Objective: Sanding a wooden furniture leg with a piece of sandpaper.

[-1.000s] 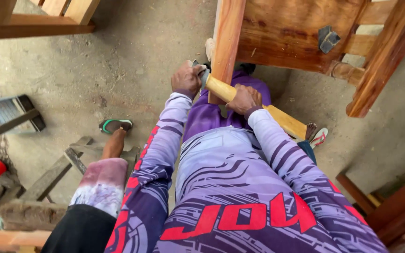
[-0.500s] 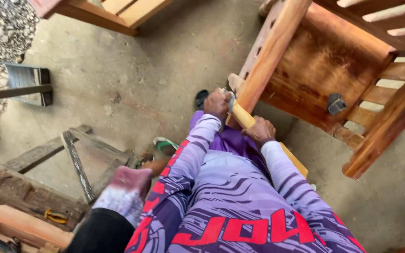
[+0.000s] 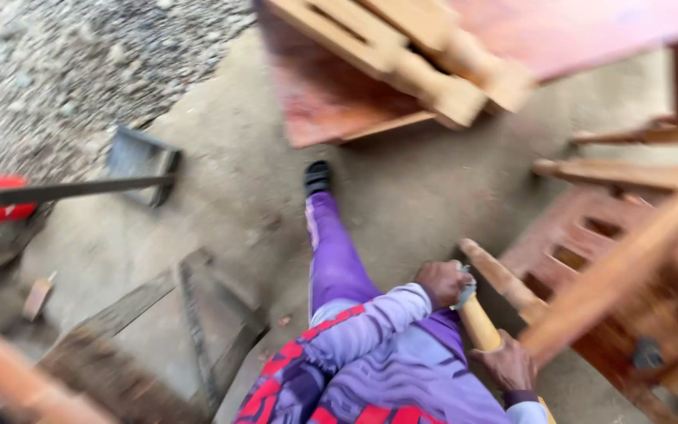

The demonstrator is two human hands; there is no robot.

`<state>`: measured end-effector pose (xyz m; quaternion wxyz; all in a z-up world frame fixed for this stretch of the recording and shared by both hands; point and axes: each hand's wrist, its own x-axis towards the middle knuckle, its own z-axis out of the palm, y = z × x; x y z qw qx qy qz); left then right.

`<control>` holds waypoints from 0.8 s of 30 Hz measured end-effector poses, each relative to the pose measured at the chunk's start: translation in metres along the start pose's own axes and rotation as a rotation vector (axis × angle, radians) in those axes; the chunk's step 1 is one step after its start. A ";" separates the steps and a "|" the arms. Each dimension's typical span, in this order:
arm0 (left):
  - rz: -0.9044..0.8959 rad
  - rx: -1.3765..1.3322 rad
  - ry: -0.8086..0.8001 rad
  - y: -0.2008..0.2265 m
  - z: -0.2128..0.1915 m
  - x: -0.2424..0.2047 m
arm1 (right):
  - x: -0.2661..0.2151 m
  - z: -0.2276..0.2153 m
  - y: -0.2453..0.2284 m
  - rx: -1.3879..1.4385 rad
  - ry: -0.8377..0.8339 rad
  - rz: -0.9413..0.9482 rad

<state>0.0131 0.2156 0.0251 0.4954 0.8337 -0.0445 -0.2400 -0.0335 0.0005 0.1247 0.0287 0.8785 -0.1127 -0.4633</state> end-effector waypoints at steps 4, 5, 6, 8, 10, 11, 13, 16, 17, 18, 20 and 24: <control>-0.079 0.020 0.008 -0.071 -0.069 -0.010 | 0.043 0.014 -0.078 0.003 0.005 -0.160; -0.107 -0.027 0.019 -0.078 -0.077 -0.019 | 0.055 0.001 -0.111 -0.036 -0.011 -0.214; -0.132 -0.074 0.032 -0.083 -0.082 -0.025 | 0.068 -0.010 -0.142 -0.074 -0.026 -0.268; -0.115 -0.013 0.068 -0.102 -0.106 -0.020 | 0.099 -0.033 -0.210 -0.134 -0.033 -0.366; -0.010 0.073 0.041 -0.120 -0.121 -0.005 | 0.115 -0.046 -0.249 -0.132 0.006 -0.385; 0.022 0.040 0.104 -0.111 -0.112 -0.013 | 0.097 -0.047 -0.237 -0.131 0.007 -0.353; 0.064 -0.010 0.148 -0.102 -0.104 -0.016 | 0.070 -0.049 -0.210 -0.129 0.004 -0.293; -0.038 -0.072 0.027 -0.098 -0.128 -0.005 | 0.042 -0.042 -0.171 -0.074 0.036 -0.213; -0.012 -0.043 -0.020 -0.085 -0.132 -0.009 | 0.020 -0.031 -0.146 -0.045 0.043 -0.161; 0.015 -0.015 -0.065 -0.070 -0.133 -0.011 | -0.001 -0.020 -0.118 -0.016 0.050 -0.109; 0.038 0.026 -0.096 -0.064 -0.089 -0.003 | -0.002 -0.009 -0.088 0.042 0.105 -0.080; 0.087 0.127 -0.156 -0.009 -0.013 -0.005 | -0.026 0.014 -0.001 0.002 0.139 0.065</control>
